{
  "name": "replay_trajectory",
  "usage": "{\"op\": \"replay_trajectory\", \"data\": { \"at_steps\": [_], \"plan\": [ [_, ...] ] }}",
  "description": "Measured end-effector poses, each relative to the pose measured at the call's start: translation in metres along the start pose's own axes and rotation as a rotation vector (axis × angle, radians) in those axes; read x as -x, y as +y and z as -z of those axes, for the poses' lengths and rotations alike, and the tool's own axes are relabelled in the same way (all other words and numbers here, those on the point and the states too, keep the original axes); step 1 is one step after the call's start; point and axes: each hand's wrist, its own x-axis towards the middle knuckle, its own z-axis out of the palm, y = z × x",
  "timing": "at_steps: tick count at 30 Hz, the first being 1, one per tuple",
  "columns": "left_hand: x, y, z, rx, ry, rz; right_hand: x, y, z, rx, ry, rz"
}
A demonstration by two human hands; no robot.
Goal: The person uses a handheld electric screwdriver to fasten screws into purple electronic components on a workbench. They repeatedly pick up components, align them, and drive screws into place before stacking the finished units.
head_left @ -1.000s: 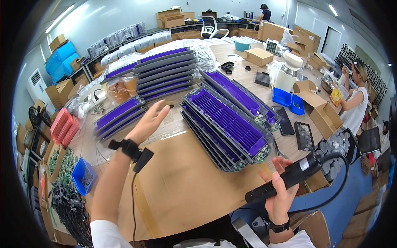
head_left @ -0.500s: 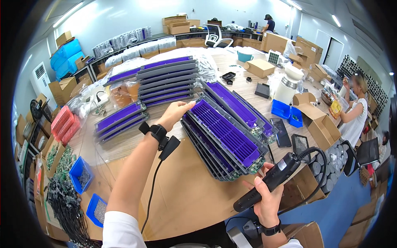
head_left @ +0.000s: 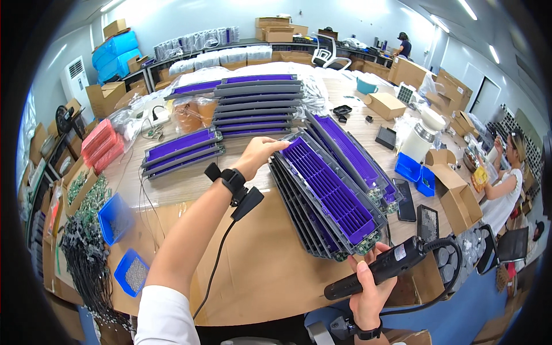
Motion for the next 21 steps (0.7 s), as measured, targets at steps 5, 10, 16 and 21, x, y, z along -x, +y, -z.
{"op": "replay_trajectory", "data": {
  "at_steps": [5, 10, 16, 21],
  "plan": [
    [-0.008, -0.005, -0.003, -0.053, 0.036, -0.006, 0.006, -0.006, -0.002, 0.136, 0.006, -0.002],
    [-0.005, -0.007, -0.003, 0.088, 0.103, -0.095, 0.006, 0.000, -0.001, 0.050, 0.016, -0.017],
    [0.008, -0.005, 0.000, 0.267, 0.146, -0.128, 0.011, 0.002, -0.003, 0.035, -0.007, 0.039],
    [0.025, -0.010, 0.011, 0.291, 0.194, -0.170, 0.009, 0.007, -0.008, 0.057, -0.002, 0.089]
  ]
}}
